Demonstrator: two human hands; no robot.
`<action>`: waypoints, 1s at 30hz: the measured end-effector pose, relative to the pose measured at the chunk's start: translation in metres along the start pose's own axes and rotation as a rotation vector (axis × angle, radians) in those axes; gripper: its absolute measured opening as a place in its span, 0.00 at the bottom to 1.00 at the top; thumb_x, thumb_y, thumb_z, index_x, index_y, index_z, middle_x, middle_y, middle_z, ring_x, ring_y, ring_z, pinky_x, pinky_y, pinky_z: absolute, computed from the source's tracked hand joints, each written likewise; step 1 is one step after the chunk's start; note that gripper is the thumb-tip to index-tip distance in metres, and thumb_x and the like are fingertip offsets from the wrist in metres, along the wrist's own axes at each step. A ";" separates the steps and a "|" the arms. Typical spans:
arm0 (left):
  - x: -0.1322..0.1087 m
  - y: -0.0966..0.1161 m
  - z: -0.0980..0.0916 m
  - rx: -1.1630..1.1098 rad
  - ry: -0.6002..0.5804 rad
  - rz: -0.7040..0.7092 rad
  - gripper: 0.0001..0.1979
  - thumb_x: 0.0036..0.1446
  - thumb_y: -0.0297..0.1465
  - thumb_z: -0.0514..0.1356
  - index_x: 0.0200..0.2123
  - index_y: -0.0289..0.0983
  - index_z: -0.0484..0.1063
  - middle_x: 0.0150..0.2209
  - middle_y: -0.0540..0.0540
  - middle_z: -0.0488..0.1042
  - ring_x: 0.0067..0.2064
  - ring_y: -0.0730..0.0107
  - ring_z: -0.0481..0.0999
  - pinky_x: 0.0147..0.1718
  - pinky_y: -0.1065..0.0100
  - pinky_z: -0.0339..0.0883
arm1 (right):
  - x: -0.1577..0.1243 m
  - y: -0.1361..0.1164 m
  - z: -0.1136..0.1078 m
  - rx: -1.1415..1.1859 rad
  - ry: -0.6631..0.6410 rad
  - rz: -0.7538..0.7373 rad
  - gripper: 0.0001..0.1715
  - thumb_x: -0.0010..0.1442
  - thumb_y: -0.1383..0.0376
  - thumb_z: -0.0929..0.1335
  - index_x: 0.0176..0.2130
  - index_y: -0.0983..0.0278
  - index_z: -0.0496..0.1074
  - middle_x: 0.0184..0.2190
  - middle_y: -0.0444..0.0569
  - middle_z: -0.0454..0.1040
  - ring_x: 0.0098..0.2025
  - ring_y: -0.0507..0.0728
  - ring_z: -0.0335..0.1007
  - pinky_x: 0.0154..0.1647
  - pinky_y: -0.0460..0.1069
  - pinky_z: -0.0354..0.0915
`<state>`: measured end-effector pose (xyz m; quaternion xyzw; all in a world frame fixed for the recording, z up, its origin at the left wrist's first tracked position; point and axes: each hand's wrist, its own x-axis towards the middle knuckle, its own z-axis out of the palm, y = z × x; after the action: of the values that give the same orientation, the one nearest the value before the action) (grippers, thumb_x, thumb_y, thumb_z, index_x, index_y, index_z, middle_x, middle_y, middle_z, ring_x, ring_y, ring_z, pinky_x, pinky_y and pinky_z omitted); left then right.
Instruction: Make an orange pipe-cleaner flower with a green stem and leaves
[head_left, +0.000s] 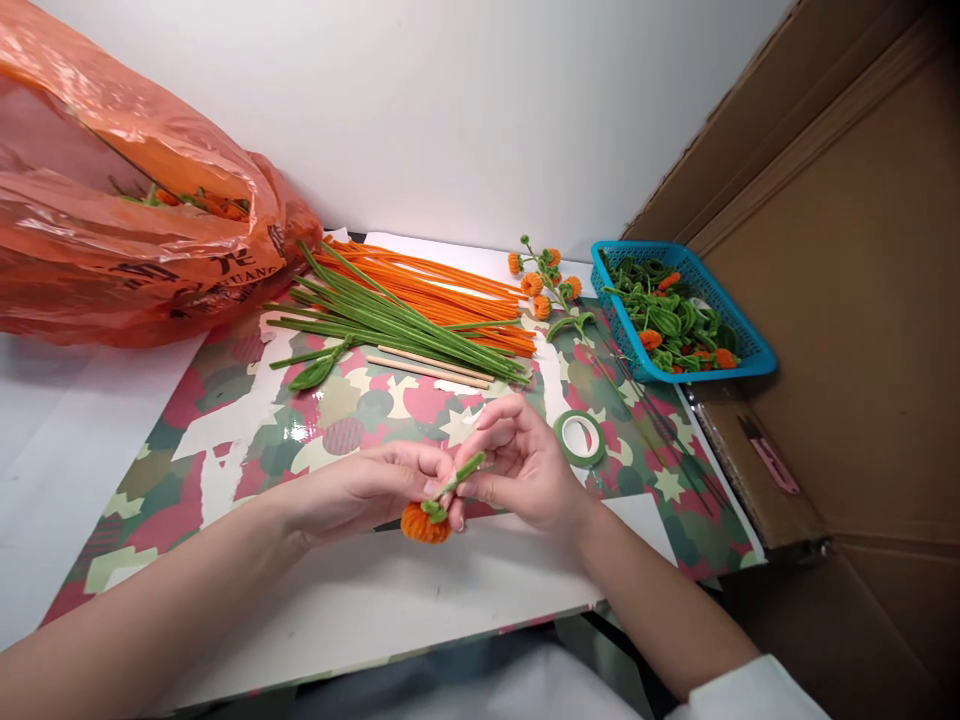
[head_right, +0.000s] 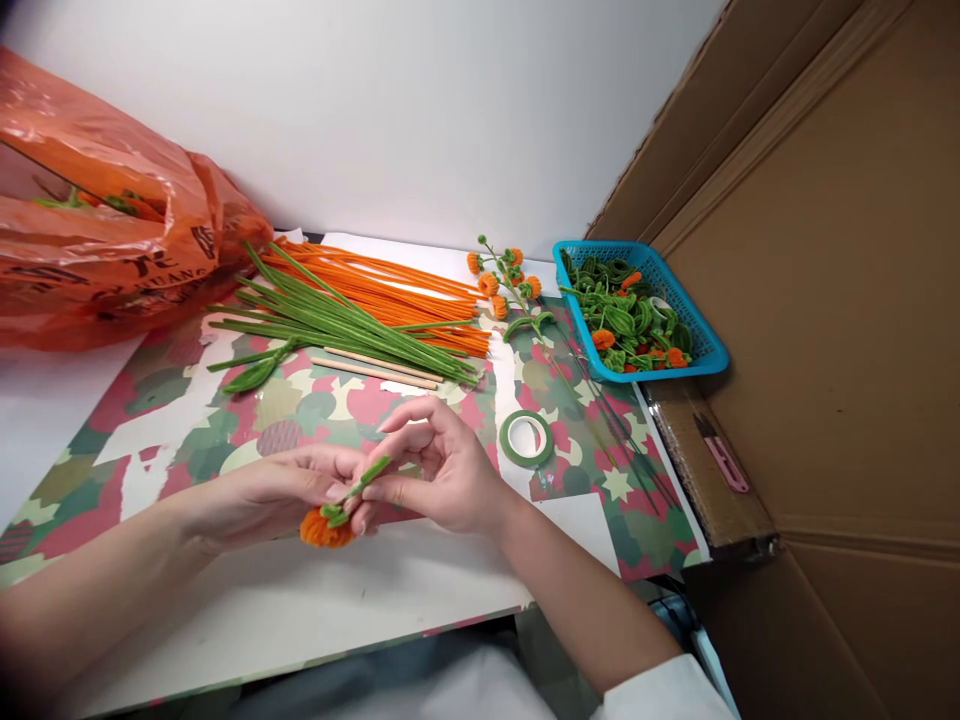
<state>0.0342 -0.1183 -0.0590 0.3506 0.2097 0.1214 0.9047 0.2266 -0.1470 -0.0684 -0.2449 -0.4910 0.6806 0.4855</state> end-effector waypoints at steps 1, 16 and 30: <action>0.000 -0.001 0.000 -0.006 -0.015 0.003 0.07 0.52 0.31 0.65 0.32 0.32 0.77 0.31 0.45 0.80 0.35 0.70 0.75 0.37 0.72 0.65 | 0.000 -0.001 0.000 0.002 -0.014 -0.004 0.22 0.54 0.70 0.75 0.42 0.57 0.62 0.31 0.41 0.77 0.31 0.51 0.76 0.30 0.47 0.74; 0.002 -0.002 0.004 0.050 -0.005 -0.035 0.09 0.50 0.36 0.63 0.27 0.35 0.74 0.28 0.47 0.77 0.36 0.63 0.76 0.41 0.66 0.67 | -0.004 0.002 0.004 -0.093 -0.049 -0.055 0.17 0.60 0.69 0.70 0.43 0.55 0.58 0.35 0.42 0.72 0.33 0.50 0.73 0.26 0.45 0.72; -0.006 0.007 0.029 1.393 0.700 0.543 0.06 0.59 0.30 0.59 0.29 0.39 0.71 0.32 0.50 0.76 0.35 0.69 0.74 0.36 0.70 0.64 | 0.000 0.009 0.004 -0.509 0.205 -0.245 0.15 0.57 0.74 0.67 0.41 0.58 0.61 0.33 0.43 0.69 0.35 0.51 0.69 0.37 0.47 0.67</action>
<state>0.0423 -0.1324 -0.0334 0.8117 0.4145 0.2802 0.3013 0.2196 -0.1496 -0.0747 -0.3649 -0.6201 0.4439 0.5341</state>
